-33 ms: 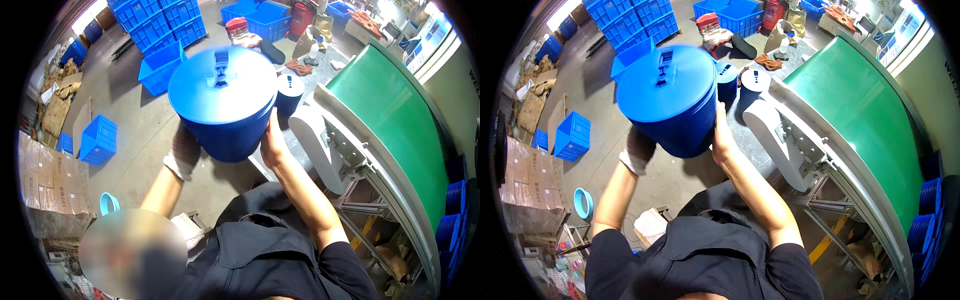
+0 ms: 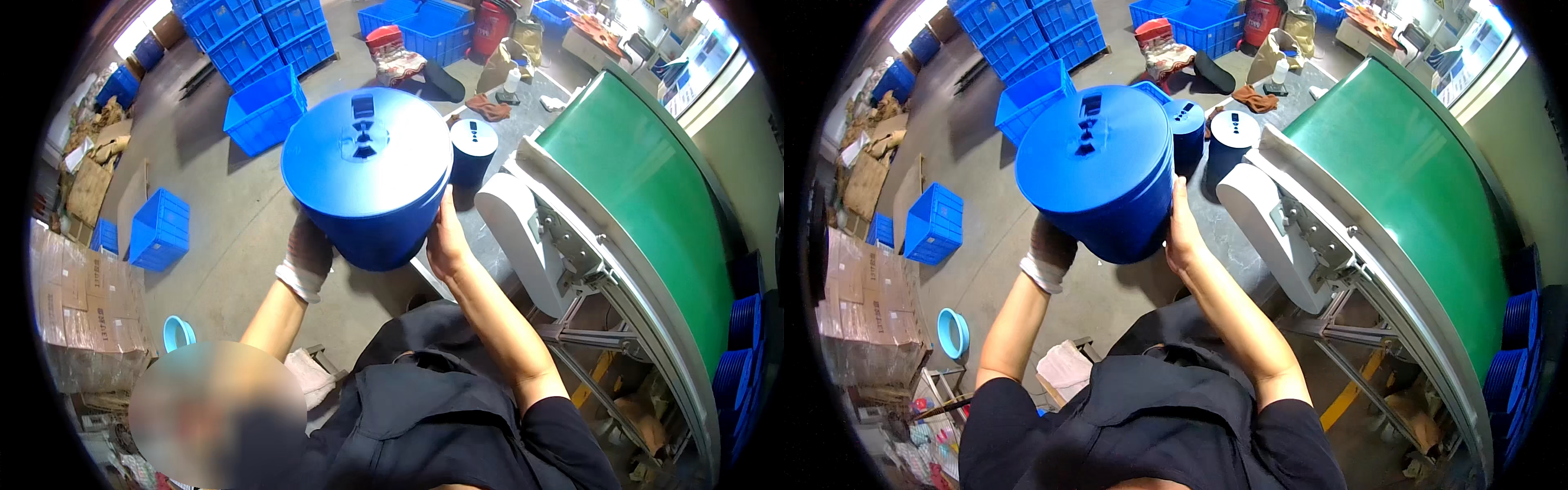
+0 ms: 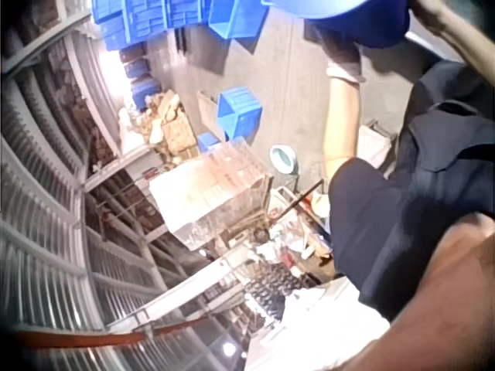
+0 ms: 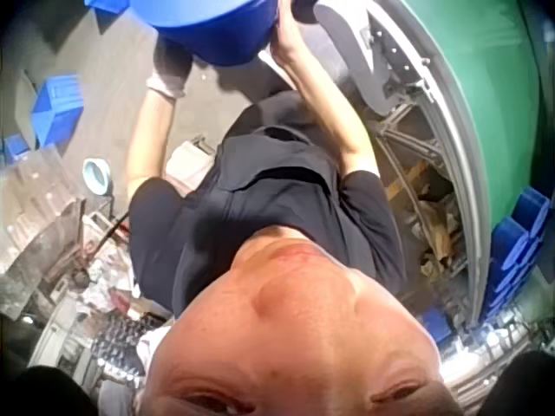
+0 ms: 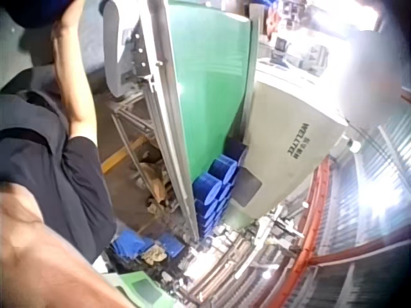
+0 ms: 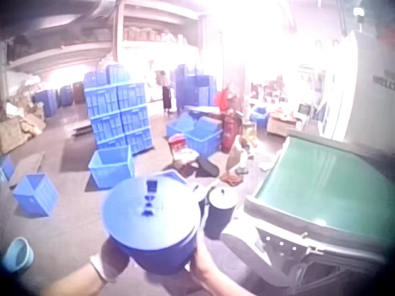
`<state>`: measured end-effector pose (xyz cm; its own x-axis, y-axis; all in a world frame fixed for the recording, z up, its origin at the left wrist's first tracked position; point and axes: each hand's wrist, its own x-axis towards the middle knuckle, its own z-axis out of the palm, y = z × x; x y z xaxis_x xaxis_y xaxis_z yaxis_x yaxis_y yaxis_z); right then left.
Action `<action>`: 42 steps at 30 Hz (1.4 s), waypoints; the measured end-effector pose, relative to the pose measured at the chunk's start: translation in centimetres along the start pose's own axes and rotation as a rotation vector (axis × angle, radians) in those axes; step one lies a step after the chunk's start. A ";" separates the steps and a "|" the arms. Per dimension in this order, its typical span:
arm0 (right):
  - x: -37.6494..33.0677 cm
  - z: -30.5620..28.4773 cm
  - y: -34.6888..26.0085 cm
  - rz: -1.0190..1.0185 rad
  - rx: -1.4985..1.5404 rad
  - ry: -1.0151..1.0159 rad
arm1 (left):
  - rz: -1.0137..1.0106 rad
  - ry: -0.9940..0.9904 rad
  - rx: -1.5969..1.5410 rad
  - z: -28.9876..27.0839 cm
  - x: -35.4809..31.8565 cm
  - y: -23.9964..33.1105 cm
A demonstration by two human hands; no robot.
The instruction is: The person picks up stacks of blue plastic spools from a green conveyor belt and places them into a blue plastic crate. The person wears white gloves and handles the spools in groups, moving them from the belt to the crate repeatedly.
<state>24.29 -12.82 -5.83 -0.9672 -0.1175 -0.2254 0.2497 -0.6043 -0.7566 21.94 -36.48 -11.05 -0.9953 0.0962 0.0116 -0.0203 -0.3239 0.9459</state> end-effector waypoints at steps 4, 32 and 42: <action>3.7 -5.7 5.9 -0.043 -0.009 0.162 | -0.237 0.154 -0.435 0.6 0.9 -8.5; 34.4 -40.2 23.5 0.023 0.122 0.524 | -0.102 0.073 0.304 -3.0 23.7 -52.4; 19.5 -33.5 28.7 0.265 0.101 0.814 | -0.537 0.332 -0.052 -3.9 11.1 -44.5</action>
<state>14.18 -6.05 -52.48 -0.5328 0.3133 -0.7861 0.4197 -0.7088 -0.5670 11.46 -24.72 -54.26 -0.8210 -0.0365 -0.5697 -0.5216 -0.3574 0.7747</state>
